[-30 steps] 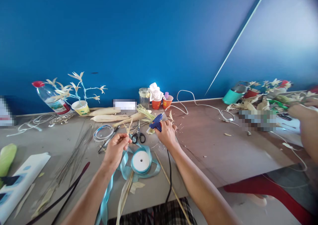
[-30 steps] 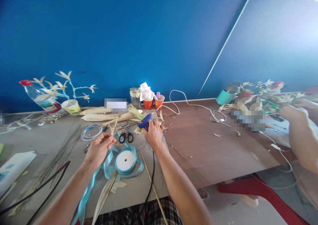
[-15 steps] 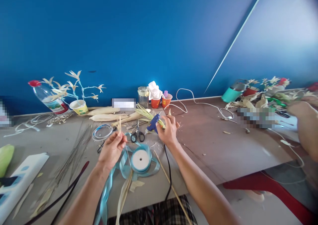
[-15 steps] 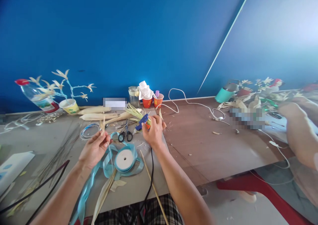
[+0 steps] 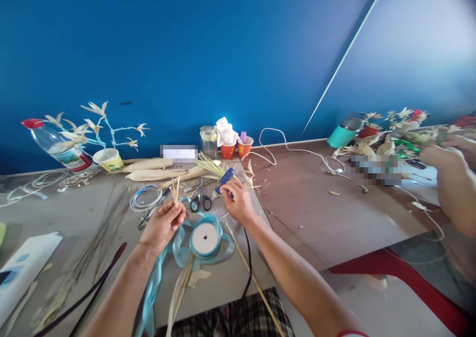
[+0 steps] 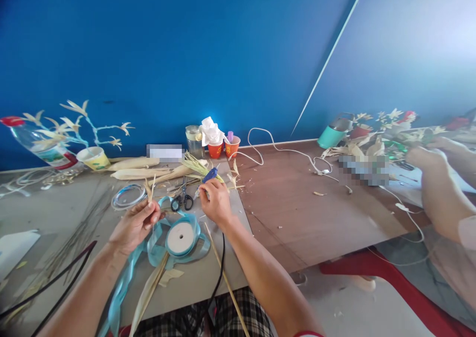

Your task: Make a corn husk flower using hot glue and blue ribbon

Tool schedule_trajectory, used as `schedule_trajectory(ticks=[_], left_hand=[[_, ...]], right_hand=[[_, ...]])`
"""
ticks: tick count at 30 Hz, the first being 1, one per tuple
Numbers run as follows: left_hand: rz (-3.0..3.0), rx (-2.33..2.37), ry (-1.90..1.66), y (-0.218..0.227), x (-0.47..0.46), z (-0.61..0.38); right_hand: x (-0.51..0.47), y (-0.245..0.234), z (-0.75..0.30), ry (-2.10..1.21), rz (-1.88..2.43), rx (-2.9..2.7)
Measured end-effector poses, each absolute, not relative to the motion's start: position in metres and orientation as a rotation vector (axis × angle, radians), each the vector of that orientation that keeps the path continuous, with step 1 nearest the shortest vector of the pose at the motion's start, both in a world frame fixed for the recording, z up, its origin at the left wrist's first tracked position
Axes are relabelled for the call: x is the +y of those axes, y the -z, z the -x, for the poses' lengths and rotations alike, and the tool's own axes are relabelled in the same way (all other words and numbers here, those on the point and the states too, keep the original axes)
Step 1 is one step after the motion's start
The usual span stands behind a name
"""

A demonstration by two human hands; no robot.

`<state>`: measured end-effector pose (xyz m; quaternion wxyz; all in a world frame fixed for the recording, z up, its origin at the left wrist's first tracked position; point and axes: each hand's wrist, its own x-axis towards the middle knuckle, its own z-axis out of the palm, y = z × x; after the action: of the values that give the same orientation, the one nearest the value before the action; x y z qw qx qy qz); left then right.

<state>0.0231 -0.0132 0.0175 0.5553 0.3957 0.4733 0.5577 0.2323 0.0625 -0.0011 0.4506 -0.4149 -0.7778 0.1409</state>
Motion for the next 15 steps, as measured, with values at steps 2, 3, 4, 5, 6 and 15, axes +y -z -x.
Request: schedule_trajectory(ticks=[2,3,4,5,6,15], left_hand=[[-0.956,1.127,-1.291,-0.016,-0.013,-0.021],[-0.964,1.128,-1.284,-0.015,-0.013,-0.021],[-0.971,1.130,-1.280,-0.015,-0.013,-0.021],[-0.976,1.132,-1.278,-0.015,-0.014,-0.021],[-0.979,1.135,-1.274,-0.015,-0.014,-0.021],[-1.010,1.238,-1.198,-0.013,-0.014,-0.024]], right_hand=[[0.062,0.004,-0.229,-0.365,0.986,-1.959],[0.062,0.005,-0.228,-0.372,0.974,-1.976],[0.061,0.006,-0.226,-0.378,0.969,-1.990],[0.061,0.007,-0.225,-0.383,0.972,-1.996],[0.061,0.007,-0.224,-0.388,0.977,-1.994],[0.057,-0.014,-0.228,-0.585,1.075,-1.966]])
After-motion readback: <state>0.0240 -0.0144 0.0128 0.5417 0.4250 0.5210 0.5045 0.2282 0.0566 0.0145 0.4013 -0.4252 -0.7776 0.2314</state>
